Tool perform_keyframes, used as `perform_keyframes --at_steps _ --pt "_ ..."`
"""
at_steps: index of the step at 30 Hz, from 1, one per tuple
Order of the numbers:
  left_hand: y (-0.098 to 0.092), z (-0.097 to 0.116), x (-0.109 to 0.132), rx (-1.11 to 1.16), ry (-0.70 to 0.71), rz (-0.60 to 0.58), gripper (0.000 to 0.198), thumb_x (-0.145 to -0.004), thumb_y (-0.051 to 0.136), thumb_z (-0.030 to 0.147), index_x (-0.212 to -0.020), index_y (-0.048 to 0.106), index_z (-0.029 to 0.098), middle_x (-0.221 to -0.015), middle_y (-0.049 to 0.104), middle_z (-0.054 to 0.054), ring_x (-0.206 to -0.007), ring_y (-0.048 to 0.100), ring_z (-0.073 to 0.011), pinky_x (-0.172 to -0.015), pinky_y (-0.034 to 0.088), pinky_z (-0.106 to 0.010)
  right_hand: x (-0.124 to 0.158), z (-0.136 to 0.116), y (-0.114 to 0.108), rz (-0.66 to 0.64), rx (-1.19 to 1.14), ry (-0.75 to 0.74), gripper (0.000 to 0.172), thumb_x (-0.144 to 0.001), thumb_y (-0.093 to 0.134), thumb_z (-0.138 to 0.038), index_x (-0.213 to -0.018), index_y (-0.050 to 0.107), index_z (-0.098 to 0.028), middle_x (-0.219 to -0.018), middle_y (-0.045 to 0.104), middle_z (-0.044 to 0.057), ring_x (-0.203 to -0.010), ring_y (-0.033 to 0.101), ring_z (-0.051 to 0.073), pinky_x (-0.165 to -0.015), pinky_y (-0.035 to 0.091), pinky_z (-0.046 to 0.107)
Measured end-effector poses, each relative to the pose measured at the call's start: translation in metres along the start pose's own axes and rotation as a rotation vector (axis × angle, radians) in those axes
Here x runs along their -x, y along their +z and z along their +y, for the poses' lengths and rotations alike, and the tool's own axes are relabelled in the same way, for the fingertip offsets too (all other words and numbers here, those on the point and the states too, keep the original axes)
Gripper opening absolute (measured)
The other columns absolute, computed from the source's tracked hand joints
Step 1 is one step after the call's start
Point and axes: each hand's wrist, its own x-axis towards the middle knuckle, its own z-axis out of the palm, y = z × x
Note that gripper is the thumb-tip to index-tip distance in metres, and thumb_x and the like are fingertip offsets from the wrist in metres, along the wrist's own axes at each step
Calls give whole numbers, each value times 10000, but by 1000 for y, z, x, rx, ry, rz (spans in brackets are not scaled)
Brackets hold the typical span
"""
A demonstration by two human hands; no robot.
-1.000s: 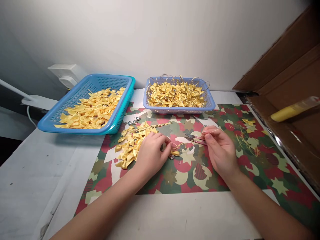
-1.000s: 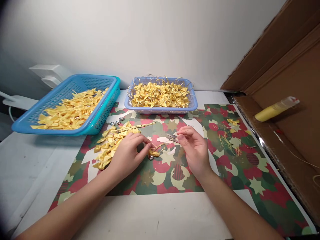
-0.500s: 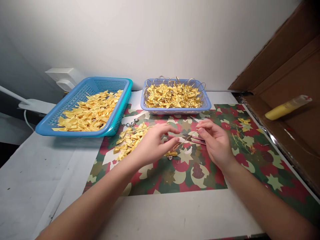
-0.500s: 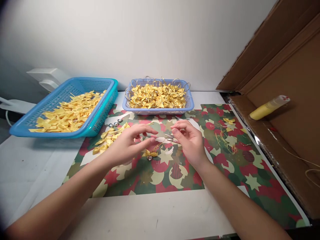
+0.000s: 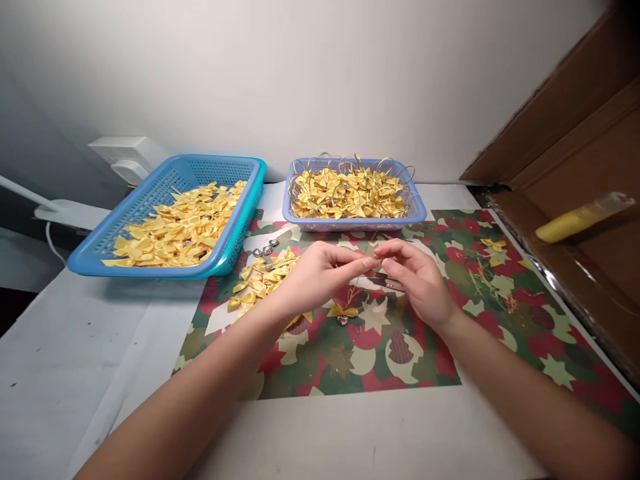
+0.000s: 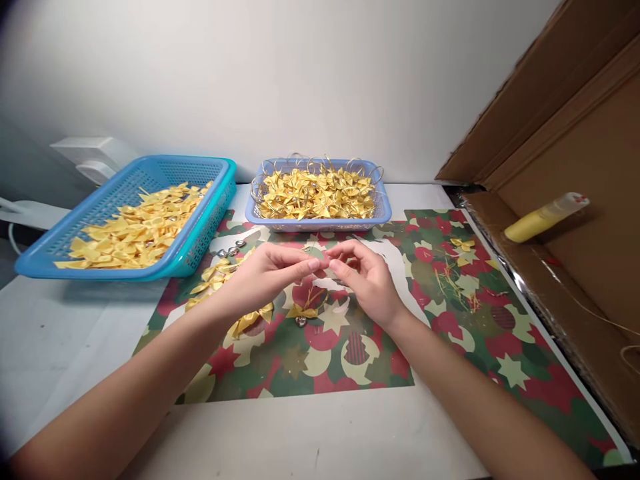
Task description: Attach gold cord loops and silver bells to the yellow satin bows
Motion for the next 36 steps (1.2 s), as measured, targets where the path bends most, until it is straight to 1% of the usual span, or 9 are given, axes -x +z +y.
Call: perform_keyframes --at_steps 4,7,10,14,18,23,25,29,36 --pt "0 0 2 127 -16 26 283 -859 621 356 -688 714 151 -590 618 4 -513 563 -118 -506 450 -237 9 4 11 -44 315 -80 63 -795 679 -256 -767 631 -224 -917 628 39 -894 583 223 -763 470 369" --pt "2 0 3 81 17 2 326 -884 588 353 -649 699 155 -568 603 4 -560 556 -123 -512 427 -225 17 4 25 -56 536 -111 98 -751 743 -257 -809 664 -252 -931 676 32 -909 573 257 -798 437 423" --pt "5 0 4 43 35 16 329 -885 585 331 -627 683 153 -545 573 13 -533 515 -108 -498 399 -219 24 5 35 -14 619 -135 88 -755 750 -250 -785 667 -259 -878 681 28 -856 561 254 -792 416 441" --pt "5 -2 3 52 46 78 318 -888 583 332 -656 692 145 -569 588 7 -541 519 -110 -517 424 -223 28 6 37 -48 619 -170 110 -777 705 -171 -720 648 -246 -897 684 25 -872 544 250 -802 395 446" --pt "3 -4 2 68 39 116 317 -885 586 364 -696 714 145 -621 622 -7 -544 542 -117 -522 450 -228 28 5 35 -88 634 -158 119 -761 698 -164 -719 613 -236 -919 681 16 -883 543 246 -814 377 443" --pt "5 -1 3 95 11 110 292 -879 601 361 -743 731 137 -693 658 -32 -624 553 -127 -557 448 -217 27 3 34 4 565 -122 207 -757 696 -228 -933 585 -235 -864 657 23 -837 562 240 -764 410 410" --pt "6 0 3 108 7 110 285 -878 606 352 -747 732 132 -663 643 -25 -607 533 -118 -549 434 -211 26 4 34 0 516 -111 198 -779 696 -248 -957 609 -241 -876 674 28 -829 572 238 -764 418 409" --pt "7 0 2 138 26 109 293 -873 618 326 -685 719 126 -648 643 -15 -608 528 -107 -543 419 -193 24 3 35 -61 439 -92 53 -834 658 -208 -860 670 -253 -870 715 13 -844 591 227 -805 421 411" --pt "8 -4 1 121 38 117 306 -868 622 345 -679 719 125 -634 644 -3 -608 530 -97 -546 415 -177 19 3 35 -89 361 -39 95 -838 654 -192 -757 675 -235 -785 719 -1 -826 595 216 -775 440 375"
